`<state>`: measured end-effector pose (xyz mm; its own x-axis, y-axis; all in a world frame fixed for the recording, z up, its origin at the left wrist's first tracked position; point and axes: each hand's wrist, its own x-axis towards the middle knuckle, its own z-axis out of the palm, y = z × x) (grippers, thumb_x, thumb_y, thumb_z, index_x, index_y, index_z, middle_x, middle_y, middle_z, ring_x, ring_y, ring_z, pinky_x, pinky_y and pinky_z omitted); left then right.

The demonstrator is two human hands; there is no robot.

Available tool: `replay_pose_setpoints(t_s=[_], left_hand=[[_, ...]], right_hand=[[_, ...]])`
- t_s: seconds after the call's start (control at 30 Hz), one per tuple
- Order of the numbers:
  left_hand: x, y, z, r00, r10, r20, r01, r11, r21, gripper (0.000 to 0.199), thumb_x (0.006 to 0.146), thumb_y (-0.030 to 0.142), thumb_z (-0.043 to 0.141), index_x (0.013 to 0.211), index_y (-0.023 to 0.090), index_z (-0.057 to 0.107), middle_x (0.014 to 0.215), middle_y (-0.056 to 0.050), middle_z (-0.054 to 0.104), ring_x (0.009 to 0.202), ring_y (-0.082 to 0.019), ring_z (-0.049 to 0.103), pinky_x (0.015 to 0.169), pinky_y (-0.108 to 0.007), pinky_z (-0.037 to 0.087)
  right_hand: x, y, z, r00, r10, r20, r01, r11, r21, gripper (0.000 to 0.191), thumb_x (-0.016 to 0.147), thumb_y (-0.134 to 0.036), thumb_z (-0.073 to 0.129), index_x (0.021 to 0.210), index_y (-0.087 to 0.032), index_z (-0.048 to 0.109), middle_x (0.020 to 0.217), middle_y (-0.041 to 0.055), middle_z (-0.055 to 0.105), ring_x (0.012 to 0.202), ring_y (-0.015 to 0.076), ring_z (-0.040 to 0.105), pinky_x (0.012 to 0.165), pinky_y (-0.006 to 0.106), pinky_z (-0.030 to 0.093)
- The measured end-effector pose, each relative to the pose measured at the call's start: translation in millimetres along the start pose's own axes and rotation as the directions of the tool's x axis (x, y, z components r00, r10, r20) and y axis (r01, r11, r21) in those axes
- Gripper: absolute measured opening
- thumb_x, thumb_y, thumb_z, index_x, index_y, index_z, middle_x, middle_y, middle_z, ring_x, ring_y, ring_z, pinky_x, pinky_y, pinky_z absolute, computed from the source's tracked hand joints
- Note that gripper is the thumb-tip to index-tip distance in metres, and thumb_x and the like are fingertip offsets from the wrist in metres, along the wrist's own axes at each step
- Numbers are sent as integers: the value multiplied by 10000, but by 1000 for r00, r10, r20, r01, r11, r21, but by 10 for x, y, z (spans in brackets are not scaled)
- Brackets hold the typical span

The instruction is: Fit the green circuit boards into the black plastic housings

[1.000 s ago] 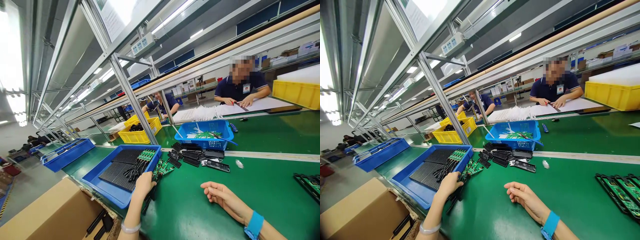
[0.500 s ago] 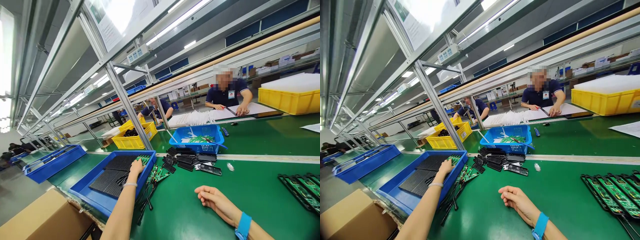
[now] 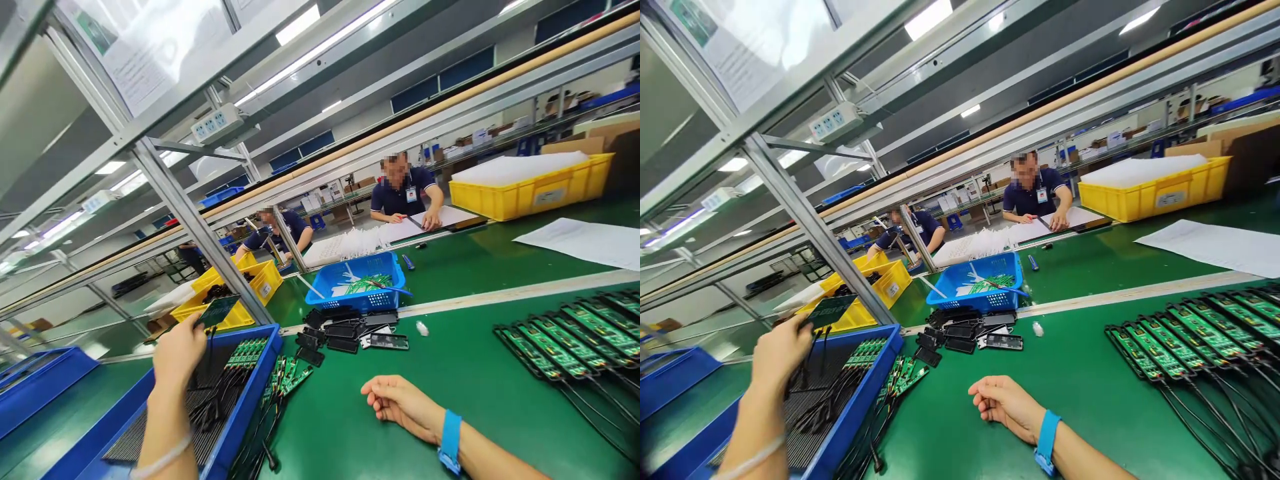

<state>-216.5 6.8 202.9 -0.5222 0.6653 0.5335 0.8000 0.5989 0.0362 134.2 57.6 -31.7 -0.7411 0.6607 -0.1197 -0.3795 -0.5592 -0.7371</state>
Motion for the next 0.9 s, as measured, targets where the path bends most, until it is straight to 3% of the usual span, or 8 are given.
replay_pose_setpoints(t_s=[0.1, 0.2, 0.3, 0.37, 0.47, 0.53, 0.73, 0.9], left_hand=[[-412, 343, -106, 906, 343, -248, -416, 829, -373, 306, 843, 253, 487, 1075, 191, 676, 915, -59, 745, 856, -261, 693, 771, -369, 551], [-930, 821, 63, 538, 719, -440, -798, 266, -541, 337, 869, 108, 452, 1079, 251, 673, 1043, 10, 723, 999, -154, 661, 950, -287, 483], [-1395, 1243, 421, 255, 830, -496, -758, -147, -636, 353, 888, 126, 496, 1189, 267, 613, 1070, -10, 714, 1039, -143, 642, 1010, -313, 437], [-1637, 1402, 673, 306, 864, -401, -581, -164, -797, 298, 883, 179, 525, 1117, 304, 659, 1082, -22, 708, 1101, -182, 610, 1039, -371, 404], [-1874, 1470, 959, 781, 623, -39, -122, 92, -988, 210, 849, 280, 579, 1015, 294, 706, 1173, -59, 662, 1170, -239, 551, 1050, -395, 375], [-1952, 1472, 1065, 906, 325, 271, 277, 28, -960, 292, 794, 410, 631, 1040, 257, 671, 1143, -80, 656, 1102, -256, 580, 972, -381, 442], [-2090, 1540, 1045, 319, 720, 617, 931, -118, -344, 579, 632, 567, 729, 996, 126, 641, 988, -136, 698, 986, -301, 635, 890, -421, 483], [-2257, 1580, 1008, 372, 675, 637, 907, -119, -404, 528, 597, 324, 833, 1049, 132, 638, 992, -126, 719, 936, -278, 665, 916, -423, 462]], right_hand=[[11, -81, -15, 999, 30, 18, -30, 999, 15, 486, 753, -563, 644, 865, -92, 688, 732, 51, 616, 613, 92, 555, 578, 218, 435], [-43, -216, -32, 998, 29, 59, -33, 997, 72, 641, 781, -703, 481, 882, -100, 673, 712, 48, 612, 576, 106, 552, 523, 226, 423], [-160, -359, -54, 995, -69, -65, 72, 997, 30, 555, 719, -692, 575, 709, -139, 623, 591, -4, 566, 516, 102, 512, 551, 246, 437], [-238, -437, -79, 972, -144, -188, 135, 989, -59, 471, 638, -598, 721, 624, -152, 569, 533, -37, 524, 485, 88, 473, 542, 237, 418], [-306, -515, -114, 932, -222, -288, 184, 971, -151, 481, 591, -564, 772, 566, -152, 527, 465, -76, 433, 430, 54, 356, 452, 202, 300], [-314, -533, -113, 917, -247, -314, 190, 961, -202, 520, 608, -615, 732, 539, -151, 510, 439, -83, 392, 419, 47, 306, 439, 204, 254], [-266, -432, 27, 934, -209, -290, 109, 939, -327, 538, 659, -638, 675, 528, -138, 530, 486, -42, 476, 459, 69, 368, 483, 224, 275], [-268, -358, 42, 951, -188, -243, 74, 908, -413, 495, 658, -617, 688, 564, -150, 551, 509, -41, 497, 489, 87, 388, 487, 229, 291]])
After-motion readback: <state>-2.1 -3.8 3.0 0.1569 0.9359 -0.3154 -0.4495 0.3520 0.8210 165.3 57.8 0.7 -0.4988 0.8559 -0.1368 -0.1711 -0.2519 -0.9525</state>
